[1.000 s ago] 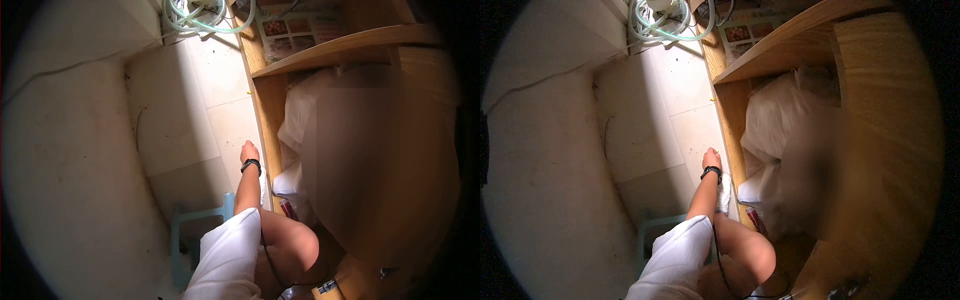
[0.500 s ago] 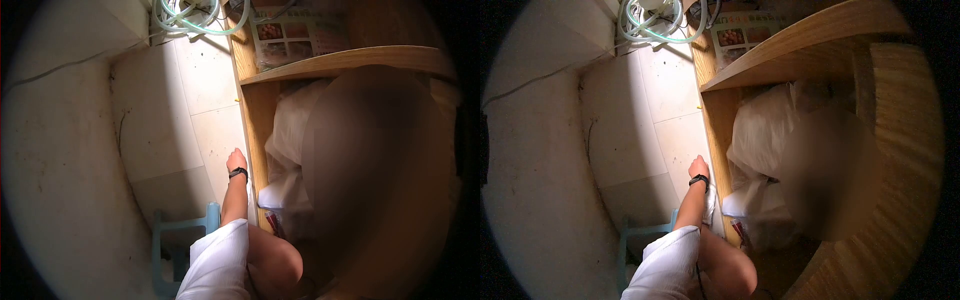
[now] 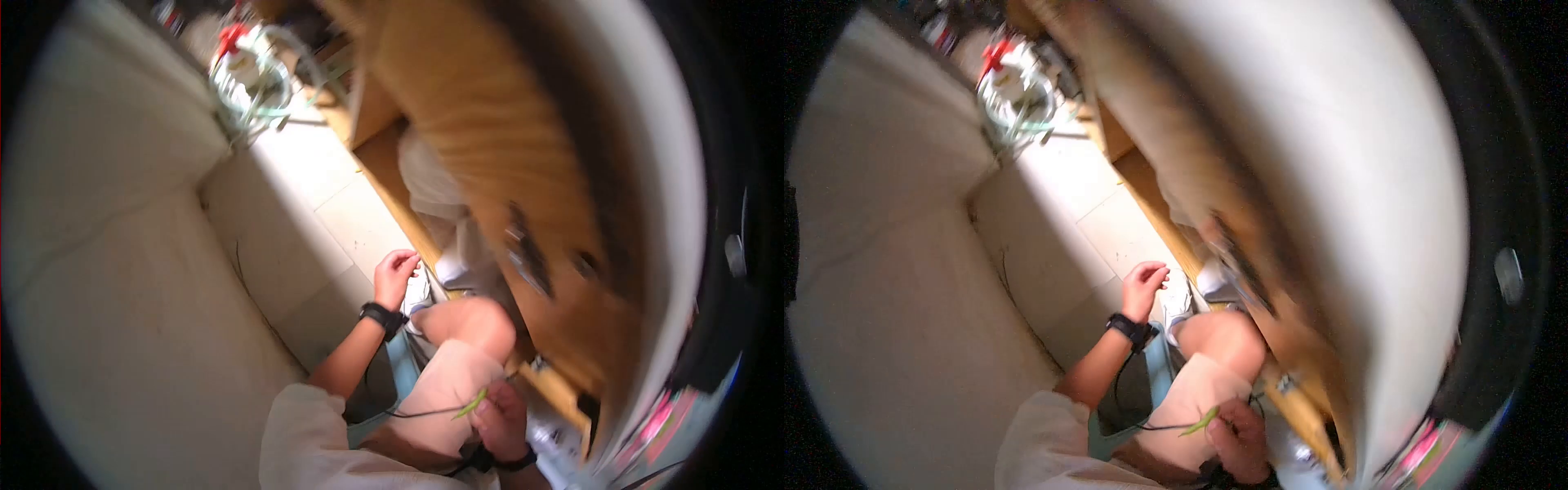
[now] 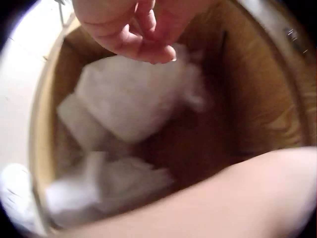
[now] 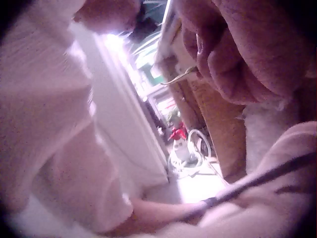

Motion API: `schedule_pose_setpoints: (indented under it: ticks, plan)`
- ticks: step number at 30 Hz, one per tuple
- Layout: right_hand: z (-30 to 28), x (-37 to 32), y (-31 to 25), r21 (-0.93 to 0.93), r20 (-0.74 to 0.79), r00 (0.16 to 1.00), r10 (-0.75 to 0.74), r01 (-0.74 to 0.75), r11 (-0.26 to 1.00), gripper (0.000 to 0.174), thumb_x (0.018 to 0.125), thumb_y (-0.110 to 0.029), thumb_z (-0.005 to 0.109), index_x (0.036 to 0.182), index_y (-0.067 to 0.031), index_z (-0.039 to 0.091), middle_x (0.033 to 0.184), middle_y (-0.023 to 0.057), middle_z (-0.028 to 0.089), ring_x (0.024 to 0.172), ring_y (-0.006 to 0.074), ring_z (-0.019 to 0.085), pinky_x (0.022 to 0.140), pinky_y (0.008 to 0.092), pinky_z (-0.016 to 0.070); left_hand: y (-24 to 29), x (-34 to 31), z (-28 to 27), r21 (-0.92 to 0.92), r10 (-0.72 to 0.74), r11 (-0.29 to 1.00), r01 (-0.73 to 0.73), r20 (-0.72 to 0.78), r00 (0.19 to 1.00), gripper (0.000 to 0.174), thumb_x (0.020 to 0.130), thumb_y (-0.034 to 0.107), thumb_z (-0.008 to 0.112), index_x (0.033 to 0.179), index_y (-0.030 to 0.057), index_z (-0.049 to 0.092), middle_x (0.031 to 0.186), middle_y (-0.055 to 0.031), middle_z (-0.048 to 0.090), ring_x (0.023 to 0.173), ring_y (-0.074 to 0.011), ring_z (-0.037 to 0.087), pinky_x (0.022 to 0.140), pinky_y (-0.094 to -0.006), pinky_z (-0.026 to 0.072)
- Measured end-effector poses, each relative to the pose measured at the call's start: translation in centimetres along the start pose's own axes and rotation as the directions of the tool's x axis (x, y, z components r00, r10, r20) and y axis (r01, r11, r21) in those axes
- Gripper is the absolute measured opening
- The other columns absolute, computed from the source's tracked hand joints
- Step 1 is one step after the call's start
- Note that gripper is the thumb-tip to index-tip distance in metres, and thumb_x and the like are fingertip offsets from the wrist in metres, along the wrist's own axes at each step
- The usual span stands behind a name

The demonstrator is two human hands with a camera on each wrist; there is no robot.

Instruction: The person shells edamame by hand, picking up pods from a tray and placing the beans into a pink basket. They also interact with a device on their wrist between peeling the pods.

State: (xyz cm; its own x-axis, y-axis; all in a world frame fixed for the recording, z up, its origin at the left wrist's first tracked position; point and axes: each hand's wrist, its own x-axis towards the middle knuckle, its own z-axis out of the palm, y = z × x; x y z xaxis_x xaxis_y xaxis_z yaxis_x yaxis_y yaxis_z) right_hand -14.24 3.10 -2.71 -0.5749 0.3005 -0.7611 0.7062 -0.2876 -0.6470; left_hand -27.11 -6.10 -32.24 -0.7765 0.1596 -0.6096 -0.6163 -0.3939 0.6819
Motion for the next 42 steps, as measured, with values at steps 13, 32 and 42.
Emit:
schedule_pose_setpoints:
  ticks: [13, 32, 42]
  plan:
    - [-10.2, -18.5, 8.9, 0.874, 0.089, 0.948, -0.304, 0.072, 0.48, 0.009, 0.093, -0.013, 0.048, 0.1, -0.008, 0.052, 0.082, 0.0009, 0.052, 0.068, 0.0075, 0.048, 0.056, 0.02, 0.0403, 13.5, -40.7, 11.3, -0.028, 0.28, 0.531, -0.847, 0.949, 0.144, 0.023, 0.07, -0.008, 0.071, 0.09, 0.0016, 0.063, 0.091, -0.0099, 0.063, 0.077, -0.0223, 0.059, 0.067, -0.0304, 0.0472]
    - [-20.6, -26.4, 13.4, 0.93, -0.219, 0.747, -0.628, 0.354, 0.097, 0.005, 0.092, -0.01, 0.052, 0.095, -0.0064, 0.053, 0.076, -0.0013, 0.051, 0.061, 0.0053, 0.045, 0.055, 0.0185, 0.0397, 7.9, -54.8, 23.0, -0.188, 0.186, -0.112, -0.976, 0.961, -0.207, 0.026, 0.075, -0.002, 0.069, 0.099, 0.0026, 0.061, 0.094, -0.0112, 0.058, 0.077, -0.0214, 0.059, 0.063, -0.0301, 0.0488]
    - [-23.6, -28.6, 13.9, 0.239, -0.51, 0.573, -0.641, 0.811, 0.534, 0.009, 0.086, -0.005, 0.056, 0.091, 0.0018, 0.055, 0.079, -0.0005, 0.056, 0.072, 0.0032, 0.049, 0.062, 0.0192, 0.043, 6.6, -52.8, 25.5, -0.011, -0.082, 0.219, -0.976, 0.996, -0.029, 0.024, 0.072, -0.002, 0.072, 0.095, -0.0009, 0.067, 0.089, -0.0112, 0.064, 0.074, -0.0203, 0.064, 0.067, -0.0276, 0.0492]
